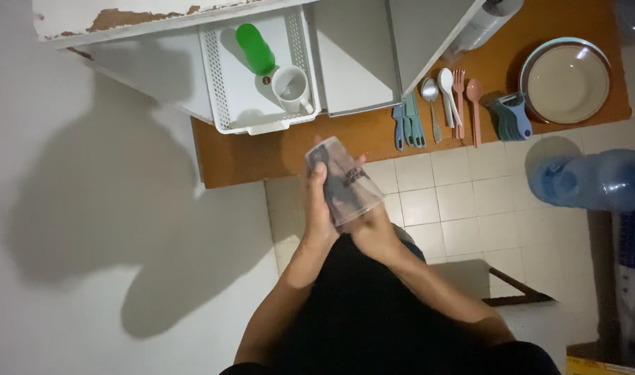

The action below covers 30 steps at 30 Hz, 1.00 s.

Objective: Wipe dishes including mugs, plastic cups, and a knife with a cloth and organize them in a basket.

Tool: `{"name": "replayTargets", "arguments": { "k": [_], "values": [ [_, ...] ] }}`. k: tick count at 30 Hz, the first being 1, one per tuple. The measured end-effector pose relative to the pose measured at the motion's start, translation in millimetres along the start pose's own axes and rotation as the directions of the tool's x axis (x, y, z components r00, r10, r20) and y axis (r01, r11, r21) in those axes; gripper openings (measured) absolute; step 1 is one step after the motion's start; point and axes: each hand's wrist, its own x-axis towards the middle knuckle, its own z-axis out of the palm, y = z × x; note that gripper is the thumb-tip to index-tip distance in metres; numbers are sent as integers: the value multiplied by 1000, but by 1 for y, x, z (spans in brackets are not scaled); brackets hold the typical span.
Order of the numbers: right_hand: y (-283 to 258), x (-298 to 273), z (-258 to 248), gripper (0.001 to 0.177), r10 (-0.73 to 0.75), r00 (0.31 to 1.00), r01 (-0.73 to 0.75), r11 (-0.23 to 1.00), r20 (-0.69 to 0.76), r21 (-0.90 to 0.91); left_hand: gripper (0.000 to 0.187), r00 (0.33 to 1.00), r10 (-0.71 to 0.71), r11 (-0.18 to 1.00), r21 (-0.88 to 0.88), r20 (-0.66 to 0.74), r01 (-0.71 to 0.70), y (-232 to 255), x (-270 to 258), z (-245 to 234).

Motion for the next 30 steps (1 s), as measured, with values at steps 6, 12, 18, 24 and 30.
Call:
{"name": "replayTargets", "arguments": {
  "k": [6,12,18,24,30],
  "values": [
    [-15,6,-8,70,-244,947,320,720,208,-616,77,988,-115,985,-120,99,127,19,3,-13],
    [-14,-19,-4,64,-280,936,323,923,212,-209,73,996,-60,992,110,-73,67,-9,6,-41],
    [20,-22,-22,44,131,991,-127,954,4,272,91,980,-81,997,17,183,80,-23,0,-38],
    [-9,5,-22,66,-180,936,351,387,303,-853,99,998,-69,985,161,-13,70,7,1,-17],
    [9,-25,-10,56,287,957,-271,825,45,496,94,991,-118,992,-42,67,121,-7,2,-15]
  ]
}}
